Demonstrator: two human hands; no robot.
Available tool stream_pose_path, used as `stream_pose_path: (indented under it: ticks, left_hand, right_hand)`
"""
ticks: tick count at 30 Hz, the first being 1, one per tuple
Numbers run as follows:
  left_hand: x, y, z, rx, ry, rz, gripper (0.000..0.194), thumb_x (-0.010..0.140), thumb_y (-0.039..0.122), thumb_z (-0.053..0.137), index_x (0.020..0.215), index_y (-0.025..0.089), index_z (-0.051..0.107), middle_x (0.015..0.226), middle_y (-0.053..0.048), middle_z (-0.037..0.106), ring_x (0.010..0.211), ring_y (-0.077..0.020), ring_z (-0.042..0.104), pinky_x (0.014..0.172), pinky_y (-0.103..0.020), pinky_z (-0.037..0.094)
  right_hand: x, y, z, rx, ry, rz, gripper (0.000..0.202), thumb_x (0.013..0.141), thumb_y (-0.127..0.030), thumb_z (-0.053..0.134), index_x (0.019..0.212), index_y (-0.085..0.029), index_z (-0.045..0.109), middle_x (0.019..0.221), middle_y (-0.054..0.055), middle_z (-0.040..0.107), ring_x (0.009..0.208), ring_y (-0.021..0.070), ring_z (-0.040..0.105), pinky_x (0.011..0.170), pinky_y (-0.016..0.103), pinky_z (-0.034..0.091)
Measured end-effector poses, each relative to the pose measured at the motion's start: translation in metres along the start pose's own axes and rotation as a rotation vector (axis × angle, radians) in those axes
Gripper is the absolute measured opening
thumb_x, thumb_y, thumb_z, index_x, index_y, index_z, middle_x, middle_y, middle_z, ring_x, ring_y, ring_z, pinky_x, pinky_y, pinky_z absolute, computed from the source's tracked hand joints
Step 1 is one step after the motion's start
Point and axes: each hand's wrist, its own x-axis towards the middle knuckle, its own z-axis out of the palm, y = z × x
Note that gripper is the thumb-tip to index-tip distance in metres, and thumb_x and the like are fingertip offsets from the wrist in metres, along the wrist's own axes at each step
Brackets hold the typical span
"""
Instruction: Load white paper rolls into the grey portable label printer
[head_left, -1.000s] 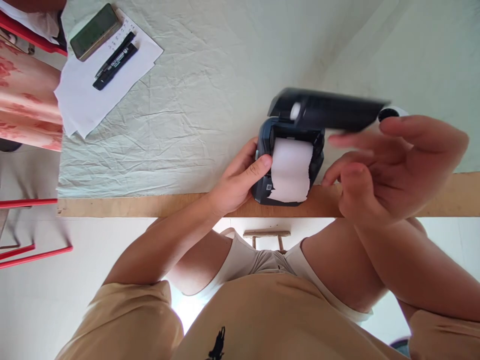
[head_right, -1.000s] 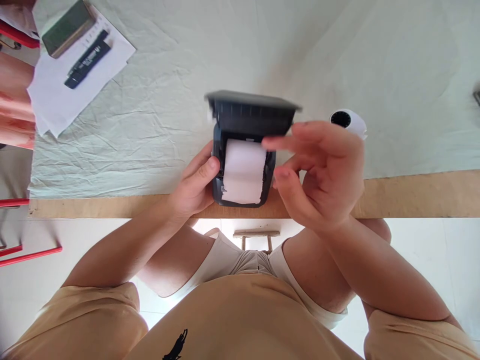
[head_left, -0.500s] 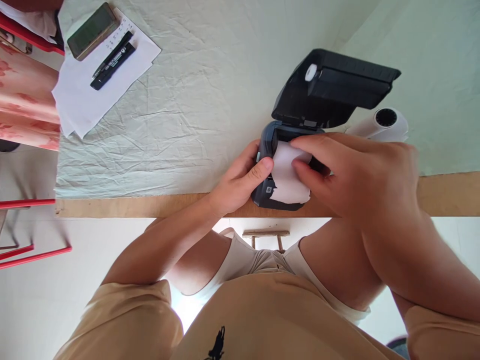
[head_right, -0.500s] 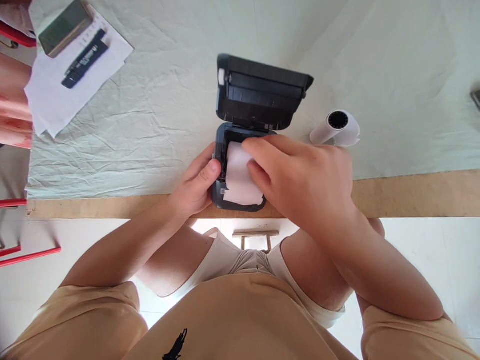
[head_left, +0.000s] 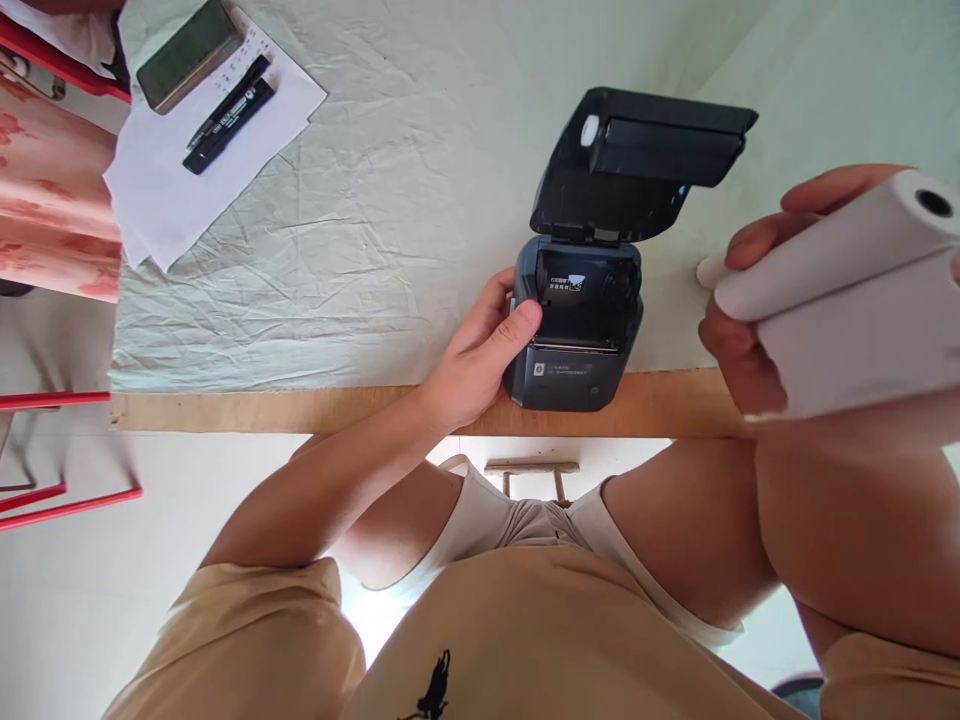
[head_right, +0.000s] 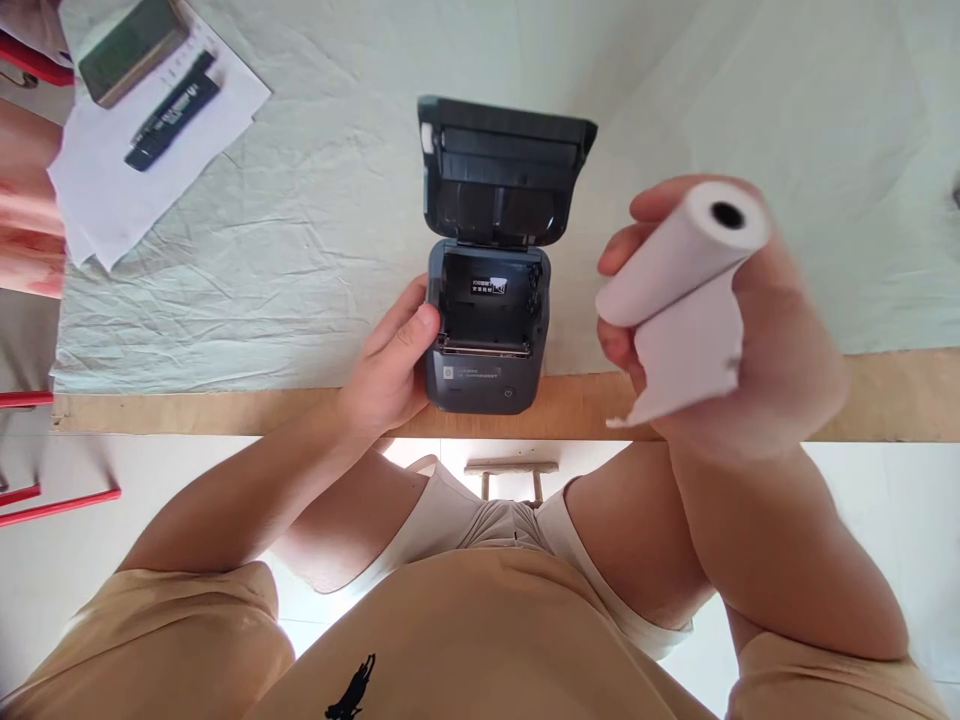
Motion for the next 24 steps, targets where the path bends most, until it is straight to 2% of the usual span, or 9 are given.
stream_pose_path:
  ticks: [2,5,7,9,11,13,18,21,24]
  left_hand:
    - [0.0,0.0,-0.001,-0.012,-0.006,0.004,0.068,0.106,0.084,0.097,0.143,0.03,0.078,0.143,-0.006,0.094,0.135,-0.0341,0.094,0.107,-0.047,0.079]
    - [0.0,0.0,-0.002,-0.013,-0.019,0.005,0.068,0.106,0.083,0.097,0.143,0.03,0.079,0.149,-0.007,0.093,0.14,-0.0354,0.093,0.109,-0.048,0.079]
    - [0.0,0.0,-0.003,-0.015,-0.027,0.002,0.068,0.106,0.083,0.098,0.144,0.03,0.079,0.15,-0.007,0.093,0.143,-0.0364,0.092,0.11,-0.048,0.08]
    - [0.0,0.0,-0.004,-0.019,-0.038,-0.003,0.07,0.104,0.083,0.099,0.144,0.03,0.079,0.151,-0.008,0.093,0.144,-0.0375,0.092,0.111,-0.049,0.08]
    - [0.0,0.0,-0.005,-0.023,-0.049,-0.01,0.071,0.103,0.083,0.101,0.145,0.03,0.078,0.152,-0.008,0.093,0.144,-0.0382,0.092,0.11,-0.05,0.08]
    - [0.0,-0.001,-0.005,-0.021,-0.051,-0.016,0.072,0.103,0.084,0.1,0.146,0.03,0.078,0.152,-0.008,0.093,0.142,-0.0377,0.093,0.108,-0.05,0.081]
    - [0.0,-0.001,-0.004,-0.004,-0.04,-0.008,0.07,0.107,0.084,0.096,0.148,0.03,0.077,0.148,-0.007,0.094,0.14,-0.0358,0.094,0.108,-0.049,0.081]
    - [0.0,0.0,-0.003,-0.004,-0.045,-0.01,0.07,0.107,0.084,0.096,0.147,0.029,0.077,0.15,-0.008,0.094,0.142,-0.0367,0.093,0.11,-0.05,0.081]
    - [0.0,0.001,-0.003,-0.008,-0.039,-0.009,0.071,0.106,0.084,0.097,0.146,0.029,0.076,0.153,-0.009,0.093,0.142,-0.0372,0.094,0.11,-0.051,0.081]
  right_hand:
    - [0.005,0.02,-0.005,0.061,0.087,-0.021,0.043,0.107,-0.078,0.084,0.125,-0.039,0.083,0.106,0.003,0.076,0.061,0.0193,0.061,0.041,0.036,0.04]
    - [0.004,0.039,-0.004,-0.128,0.137,-0.089,0.032,0.108,-0.058,0.093,0.125,-0.037,0.075,0.113,0.002,0.073,0.069,0.0181,0.065,0.05,0.037,0.052]
    - [-0.001,0.04,-0.001,-0.285,0.111,-0.158,0.033,0.11,-0.054,0.095,0.125,-0.035,0.072,0.114,0.001,0.075,0.077,0.0197,0.071,0.064,0.04,0.062]
    - [-0.005,0.035,0.001,-0.425,0.016,-0.192,0.033,0.112,-0.055,0.094,0.124,-0.034,0.071,0.113,0.001,0.08,0.089,0.0231,0.079,0.079,0.044,0.069]
    - [-0.008,0.029,0.001,-0.541,-0.07,-0.209,0.029,0.116,-0.055,0.09,0.13,-0.035,0.074,0.118,0.001,0.084,0.103,0.0255,0.085,0.092,0.045,0.073]
    - [-0.009,0.026,-0.001,-0.614,-0.086,-0.235,0.028,0.12,-0.053,0.087,0.139,-0.037,0.075,0.128,0.001,0.087,0.113,0.0264,0.087,0.099,0.046,0.075]
    - [-0.01,0.036,-0.006,-0.746,-0.044,-0.284,0.051,0.119,-0.045,0.087,0.166,-0.038,0.068,0.147,0.006,0.091,0.104,0.0254,0.089,0.087,0.042,0.074]
    - [-0.009,0.042,-0.004,-0.82,-0.052,-0.281,0.053,0.118,-0.035,0.08,0.169,-0.039,0.07,0.141,0.006,0.093,0.102,0.0286,0.091,0.081,0.043,0.072]
    - [-0.012,0.035,0.003,-0.861,-0.092,-0.298,0.057,0.117,-0.029,0.075,0.172,-0.04,0.068,0.142,0.006,0.093,0.106,0.0301,0.094,0.077,0.042,0.072]
